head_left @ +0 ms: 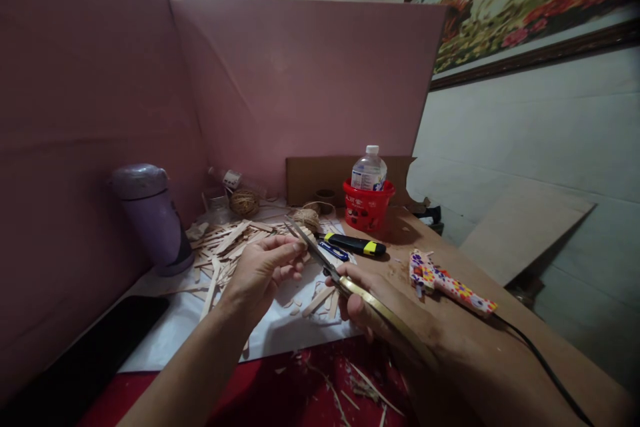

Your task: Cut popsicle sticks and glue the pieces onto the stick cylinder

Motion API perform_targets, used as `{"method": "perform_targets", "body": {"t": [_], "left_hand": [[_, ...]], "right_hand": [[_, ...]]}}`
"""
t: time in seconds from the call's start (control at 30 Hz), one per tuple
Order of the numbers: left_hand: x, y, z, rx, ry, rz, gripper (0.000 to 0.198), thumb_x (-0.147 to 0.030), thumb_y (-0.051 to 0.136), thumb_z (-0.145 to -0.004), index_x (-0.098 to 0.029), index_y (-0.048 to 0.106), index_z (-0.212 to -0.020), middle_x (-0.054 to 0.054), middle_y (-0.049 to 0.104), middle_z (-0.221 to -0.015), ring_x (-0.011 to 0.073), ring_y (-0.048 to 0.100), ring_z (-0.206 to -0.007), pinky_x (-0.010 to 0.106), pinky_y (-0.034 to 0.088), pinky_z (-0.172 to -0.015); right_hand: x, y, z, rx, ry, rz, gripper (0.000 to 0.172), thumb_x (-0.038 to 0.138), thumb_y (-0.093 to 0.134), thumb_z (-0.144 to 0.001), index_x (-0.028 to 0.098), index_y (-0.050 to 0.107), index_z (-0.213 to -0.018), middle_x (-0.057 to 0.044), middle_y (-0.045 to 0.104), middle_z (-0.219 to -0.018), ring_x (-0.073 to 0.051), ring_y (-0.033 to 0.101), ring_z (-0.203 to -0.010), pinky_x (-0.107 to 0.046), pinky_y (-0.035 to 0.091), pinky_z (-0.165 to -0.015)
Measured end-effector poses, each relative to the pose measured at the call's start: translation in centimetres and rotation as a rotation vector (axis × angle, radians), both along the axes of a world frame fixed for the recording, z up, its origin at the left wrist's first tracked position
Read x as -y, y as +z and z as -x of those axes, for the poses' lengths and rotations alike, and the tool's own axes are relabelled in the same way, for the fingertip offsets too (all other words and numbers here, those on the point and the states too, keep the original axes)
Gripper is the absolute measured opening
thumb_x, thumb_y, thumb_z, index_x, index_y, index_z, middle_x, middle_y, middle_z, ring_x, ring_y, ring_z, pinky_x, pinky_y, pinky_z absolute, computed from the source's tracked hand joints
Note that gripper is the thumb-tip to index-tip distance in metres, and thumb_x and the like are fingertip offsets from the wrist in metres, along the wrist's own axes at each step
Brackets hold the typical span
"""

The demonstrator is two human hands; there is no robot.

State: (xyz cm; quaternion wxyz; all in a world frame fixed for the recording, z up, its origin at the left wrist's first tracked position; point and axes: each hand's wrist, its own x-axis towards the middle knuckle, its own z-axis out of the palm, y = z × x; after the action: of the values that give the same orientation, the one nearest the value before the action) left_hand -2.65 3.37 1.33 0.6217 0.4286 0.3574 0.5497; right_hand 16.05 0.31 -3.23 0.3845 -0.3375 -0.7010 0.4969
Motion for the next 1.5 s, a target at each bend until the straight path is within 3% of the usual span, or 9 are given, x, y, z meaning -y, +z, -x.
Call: {"method": "perform_targets", "body": {"t": [0.23,0.6,0.9,1.13,1.37,1.5], "left_hand": [[0.3,0.2,0.1,-0.029,0.008,-0.047,0.017,-0.016,0.079,-0.054,-0.009,0.065,-0.061,0.002,0.061,-0.051,0.0079,0.053,-0.044,0.016,0.042,-0.039],[0.3,0.3,0.0,-0.043,0.045,-0.038,0.017,-0.016,0.079,-0.053,-0.009,0.065,-0.060,0.002,0.060,-0.049,0.0081,0.053,-0.042,0.016,0.041,-0.037],[0.3,0.0,0.0,-0.032,-0.018,-0.005,0.017,-0.018,0.076,-0.060,-0.011,0.061,-0.066,0.005,0.066,-0.061,0.0107,0.058,-0.046,0.019,0.048,-0.042],[0.6,-0.1,0.1,-0.164,-0.128,-0.121,0.016,-0.026,0.064,-0.073,-0.014,0.057,-0.067,0.002,0.062,-0.055,0.0099,0.052,-0.036,0.020,0.042,-0.033],[0.3,-0.4,0.1,-0.154,-0.156,-0.156,0.016,-0.026,0.063,-0.074,-0.014,0.055,-0.067,0.001,0.062,-0.054,0.0085,0.050,-0.034,0.018,0.040,-0.031],[0.3,-0.5,0.2,-0.139,-0.169,-0.165,0.015,-0.025,0.062,-0.075,-0.014,0.055,-0.068,0.001,0.062,-0.054,0.0089,0.051,-0.035,0.018,0.041,-0.030]], "right_hand": [[0.2,0.6,0.0,0.011,0.025,-0.017,0.060,0.074,0.051,-0.069,0.019,0.050,-0.094,0.003,0.048,-0.067,-0.006,0.036,-0.047,-0.018,0.029,-0.038],[0.4,0.4,0.2,0.005,-0.013,0.003,0.056,0.072,0.054,-0.070,0.020,0.054,-0.091,0.005,0.041,-0.061,-0.007,0.028,-0.047,-0.021,0.020,-0.042],[0.2,0.0,0.5,-0.078,-0.042,0.060,0.053,0.065,0.062,-0.069,0.018,0.057,-0.093,0.003,0.049,-0.064,-0.008,0.033,-0.049,-0.021,0.023,-0.043],[0.6,0.5,0.6,-0.069,-0.052,0.022,0.051,0.064,0.063,-0.069,0.017,0.056,-0.089,0.001,0.056,-0.069,-0.010,0.043,-0.057,-0.021,0.033,-0.051],[1.0,1.0,0.9,-0.058,-0.086,0.031,0.048,0.060,0.066,-0.068,0.015,0.060,-0.083,0.002,0.055,-0.063,-0.010,0.047,-0.055,-0.022,0.038,-0.052],[1.0,1.1,1.1,-0.074,-0.108,0.051,0.035,0.048,0.070,-0.070,0.015,0.062,-0.080,0.002,0.057,-0.063,-0.011,0.050,-0.056,-0.023,0.041,-0.055]]}}
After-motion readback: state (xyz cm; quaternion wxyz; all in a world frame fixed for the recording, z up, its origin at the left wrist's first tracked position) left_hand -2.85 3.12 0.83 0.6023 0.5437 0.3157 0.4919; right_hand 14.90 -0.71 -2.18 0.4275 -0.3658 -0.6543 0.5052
